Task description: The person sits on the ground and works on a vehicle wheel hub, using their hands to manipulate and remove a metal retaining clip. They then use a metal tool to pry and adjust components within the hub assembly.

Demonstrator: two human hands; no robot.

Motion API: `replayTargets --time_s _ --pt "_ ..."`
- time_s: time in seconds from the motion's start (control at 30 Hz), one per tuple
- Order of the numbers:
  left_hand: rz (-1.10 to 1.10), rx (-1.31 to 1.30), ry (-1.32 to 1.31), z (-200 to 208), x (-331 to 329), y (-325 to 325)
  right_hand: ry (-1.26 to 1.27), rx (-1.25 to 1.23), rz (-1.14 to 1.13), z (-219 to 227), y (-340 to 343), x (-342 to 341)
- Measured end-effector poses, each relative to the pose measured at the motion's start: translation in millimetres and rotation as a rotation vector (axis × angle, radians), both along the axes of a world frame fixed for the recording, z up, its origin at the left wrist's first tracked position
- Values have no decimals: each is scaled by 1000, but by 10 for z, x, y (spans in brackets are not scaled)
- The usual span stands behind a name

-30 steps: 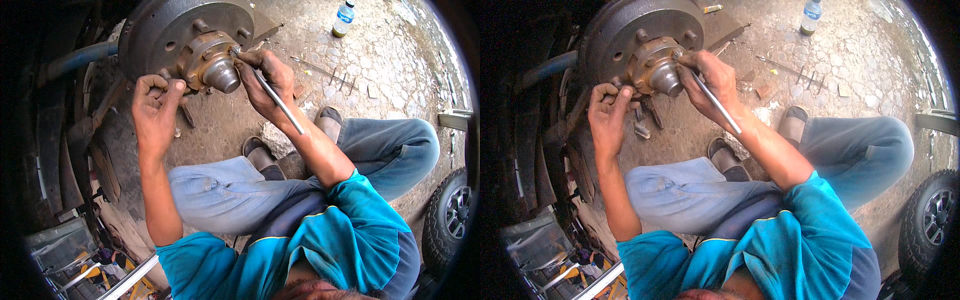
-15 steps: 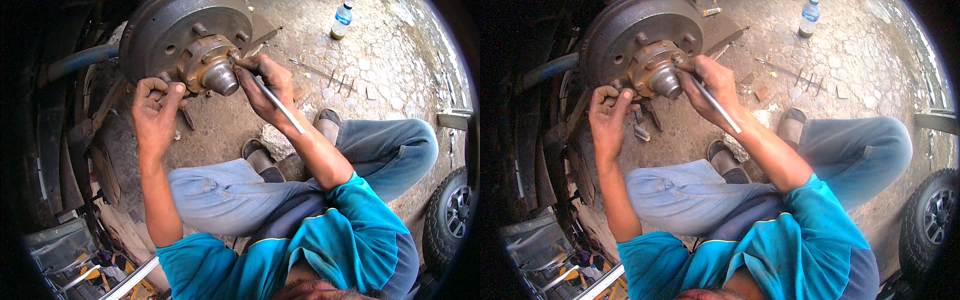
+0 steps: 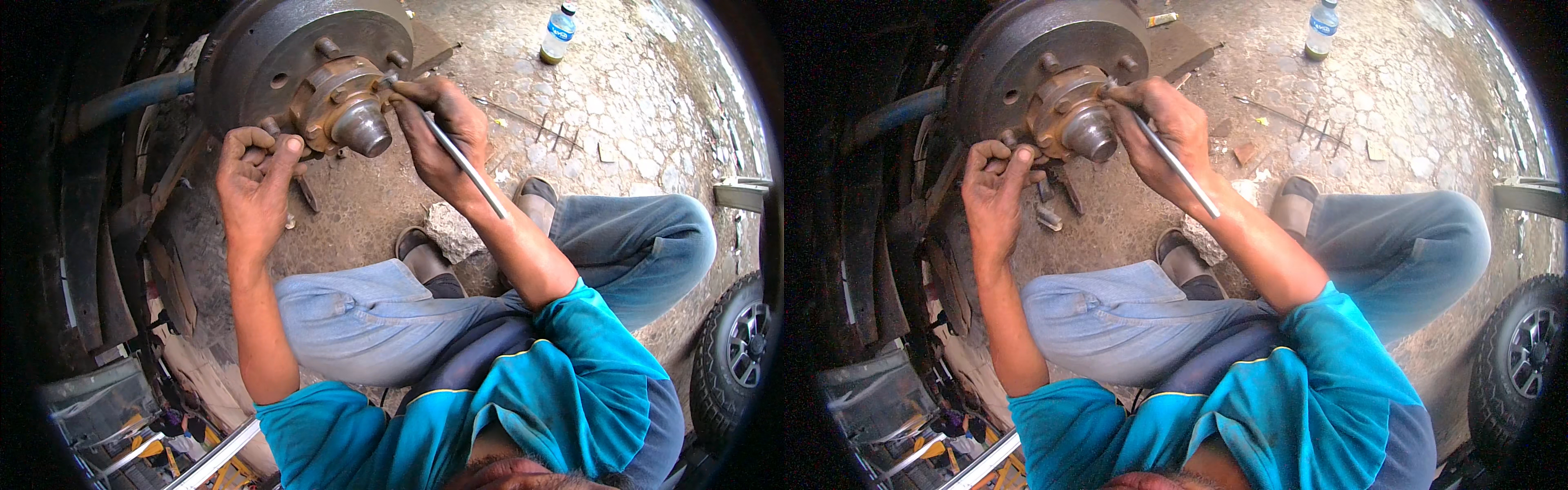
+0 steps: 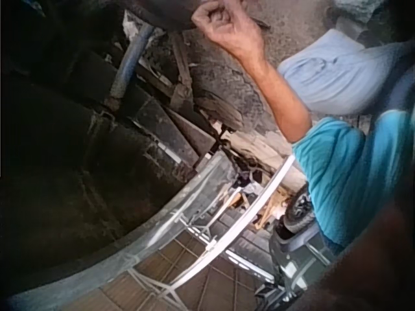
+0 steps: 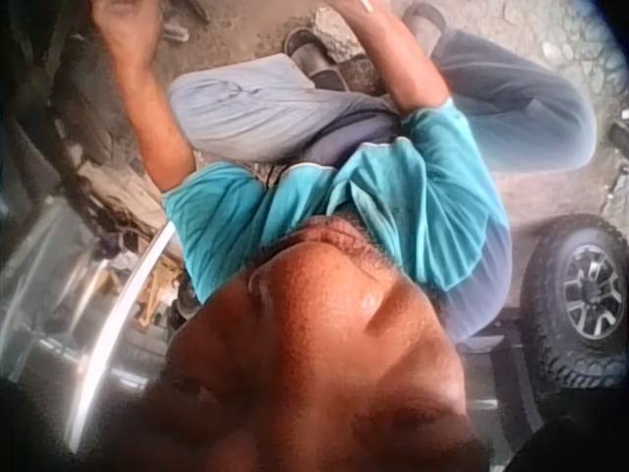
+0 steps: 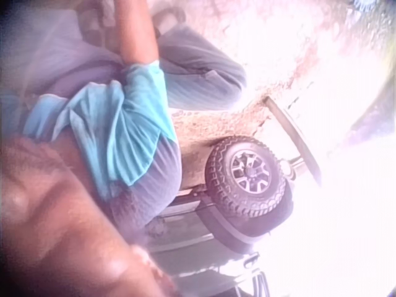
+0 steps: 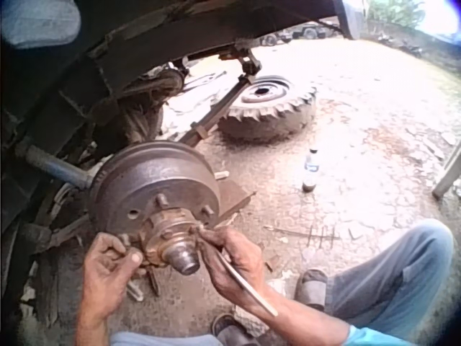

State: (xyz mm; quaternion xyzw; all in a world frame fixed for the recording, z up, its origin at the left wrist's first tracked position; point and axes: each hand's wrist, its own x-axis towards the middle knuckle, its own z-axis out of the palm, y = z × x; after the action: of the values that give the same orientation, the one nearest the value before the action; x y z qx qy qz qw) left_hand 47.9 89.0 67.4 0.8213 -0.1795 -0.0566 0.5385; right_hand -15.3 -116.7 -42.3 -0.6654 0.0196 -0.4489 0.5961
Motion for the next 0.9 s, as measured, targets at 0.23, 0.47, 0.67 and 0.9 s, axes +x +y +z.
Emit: replayTargets --time_s 0.23,0.47,0.67,0.9 --pt "4 -2 11 18 -11 14 17 -44 31 -61 20 3" --pt "8 19 -3 30 -28 -10 -1 -91 -14 -28 29 -27" --pt "8 19 9 27 -17 5 10 -129 25 -73 0 -24" --pt "28 6 13 28 -16 -24 9 -110 -35 -65 63 -27"
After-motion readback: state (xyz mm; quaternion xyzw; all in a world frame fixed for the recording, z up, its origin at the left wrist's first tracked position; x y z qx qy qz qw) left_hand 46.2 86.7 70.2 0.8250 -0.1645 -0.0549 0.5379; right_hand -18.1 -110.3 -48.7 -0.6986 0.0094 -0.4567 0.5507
